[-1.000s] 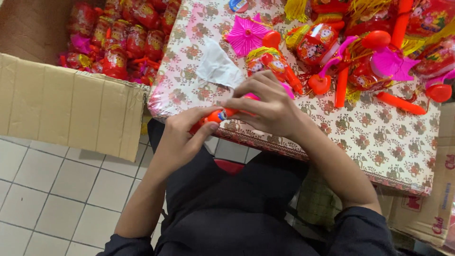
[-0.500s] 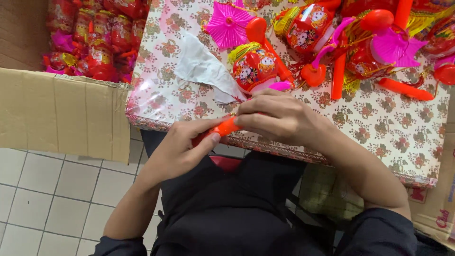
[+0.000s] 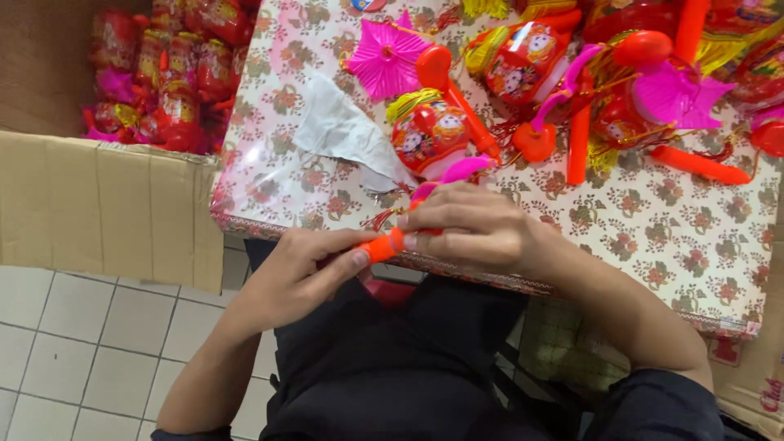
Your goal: Cleaning a toy lantern with a cloth and attempting to insert batteries into its handle.
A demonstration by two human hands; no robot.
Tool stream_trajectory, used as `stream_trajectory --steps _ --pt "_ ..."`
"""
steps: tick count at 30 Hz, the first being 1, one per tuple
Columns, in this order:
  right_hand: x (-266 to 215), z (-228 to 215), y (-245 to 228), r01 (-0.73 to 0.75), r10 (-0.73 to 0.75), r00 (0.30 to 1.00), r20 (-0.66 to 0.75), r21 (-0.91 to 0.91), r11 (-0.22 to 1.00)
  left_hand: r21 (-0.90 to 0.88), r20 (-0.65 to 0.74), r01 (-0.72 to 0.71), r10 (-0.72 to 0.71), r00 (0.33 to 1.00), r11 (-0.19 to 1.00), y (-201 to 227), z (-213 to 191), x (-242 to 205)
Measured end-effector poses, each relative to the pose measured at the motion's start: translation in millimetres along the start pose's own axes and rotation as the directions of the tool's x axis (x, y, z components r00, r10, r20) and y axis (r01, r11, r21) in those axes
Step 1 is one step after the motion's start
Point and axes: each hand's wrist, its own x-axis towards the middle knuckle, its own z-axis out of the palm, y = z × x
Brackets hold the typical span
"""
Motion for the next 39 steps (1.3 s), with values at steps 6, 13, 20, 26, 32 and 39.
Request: stream_trajectory --steps 6,13,20,26,32,39 --pt "-11 6 1 0.124 -0.127 0.991 -0.044 -0.078 0.989 -0.135 0.13 0.158 -0.141 0.981 0.978 4 0 5" --pt "-11 8 -4 0.283 -0.302 0.947 -0.111 -0.157 0.946 -0.418 0.335 0.316 -0.178 0.925 0.852 -10 -3 9" --pt "-8 4 -5 0.23 -0.24 0.963 -0.127 -0.087 0.969 -0.236 0.264 0.276 -0.211 0.941 0.932 8 1 12" --pt "-26 15 -2 0.038 -0.043 0.981 -0.191 -0.034 0.999 0.565 0.039 -0.19 0.203 0.978 0.803 26 8 8" --pt "-31 22 -7 -0.251 0.268 0.941 -0.205 0.104 0.962 0.806 0.037 -0.263 0.399 0.916 0.531 25 9 10" --pt "-30 18 6 0.086 -0.134 0.977 -0.164 -0.271 0.959 0.35 -0.009 -0.033 0.038 0.999 0.936 29 7 20"
